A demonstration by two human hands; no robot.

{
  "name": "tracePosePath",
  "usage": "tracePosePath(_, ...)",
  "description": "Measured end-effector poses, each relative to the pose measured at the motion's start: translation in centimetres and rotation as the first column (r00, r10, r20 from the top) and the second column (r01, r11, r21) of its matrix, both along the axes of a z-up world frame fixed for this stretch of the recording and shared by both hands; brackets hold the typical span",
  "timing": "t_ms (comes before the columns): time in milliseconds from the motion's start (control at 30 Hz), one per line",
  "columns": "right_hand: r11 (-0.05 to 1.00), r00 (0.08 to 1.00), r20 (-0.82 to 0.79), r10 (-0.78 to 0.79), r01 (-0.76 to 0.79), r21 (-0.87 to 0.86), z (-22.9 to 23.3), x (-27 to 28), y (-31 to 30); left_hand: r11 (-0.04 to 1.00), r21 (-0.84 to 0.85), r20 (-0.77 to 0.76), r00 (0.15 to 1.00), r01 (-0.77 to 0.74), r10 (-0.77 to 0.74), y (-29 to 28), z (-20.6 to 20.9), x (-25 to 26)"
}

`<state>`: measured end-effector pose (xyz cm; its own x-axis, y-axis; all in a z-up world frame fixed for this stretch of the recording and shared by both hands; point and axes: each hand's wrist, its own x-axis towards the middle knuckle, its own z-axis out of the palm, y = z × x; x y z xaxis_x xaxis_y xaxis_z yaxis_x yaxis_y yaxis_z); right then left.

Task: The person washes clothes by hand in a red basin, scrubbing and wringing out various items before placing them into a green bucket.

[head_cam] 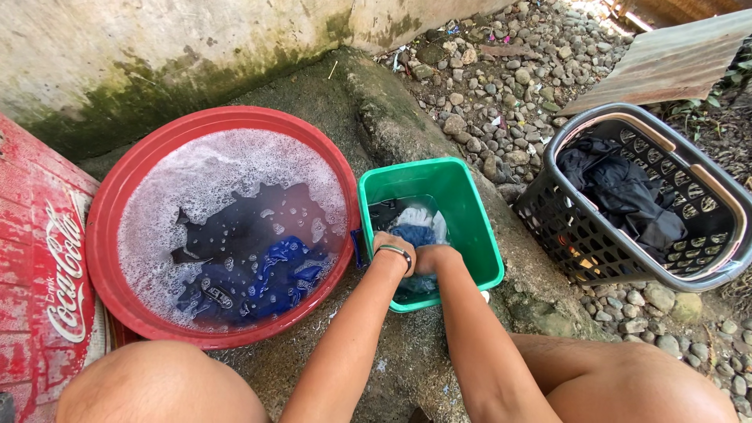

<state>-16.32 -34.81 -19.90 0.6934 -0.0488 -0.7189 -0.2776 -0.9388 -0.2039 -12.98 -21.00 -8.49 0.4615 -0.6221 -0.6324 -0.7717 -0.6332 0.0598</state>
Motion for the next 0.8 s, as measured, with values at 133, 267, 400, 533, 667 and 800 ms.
tracePosePath(133,1.000,0.990,-0.141,0.005,-0.008,-0.024,-2.0,0.2,0.5,0.997,0.077,-0.017,1.000,-0.008,0.009,0.0,0.0,-0.6)
tracePosePath(267,0.999,0.993,-0.116,-0.031,0.028,-0.028,-3.3,0.2,0.4,1.000,0.005,0.011,1.000,-0.004,0.004,0.2,-0.8,-0.8)
tracePosePath(400,0.994,0.988,0.104,-0.113,0.112,0.010,-2.9,0.9,0.4,0.990,-0.132,0.057,0.996,-0.059,0.067,0.3,-2.9,-0.5)
tracePosePath(533,0.902,0.844,0.366,-0.392,0.432,-0.028,2.2,0.9,1.4,0.974,-0.196,0.072,0.988,-0.118,0.134,0.0,-3.9,-0.2)
tracePosePath(667,0.938,0.819,0.506,-0.270,0.342,-0.054,4.9,0.0,2.1,0.963,-0.219,0.023,0.985,-0.160,0.169,0.1,-2.6,-0.3)
tracePosePath(800,0.987,0.995,0.051,-0.091,0.097,-0.128,1.8,0.3,1.5,0.993,0.111,-0.059,0.998,-0.028,0.035,-0.1,0.4,-0.5)
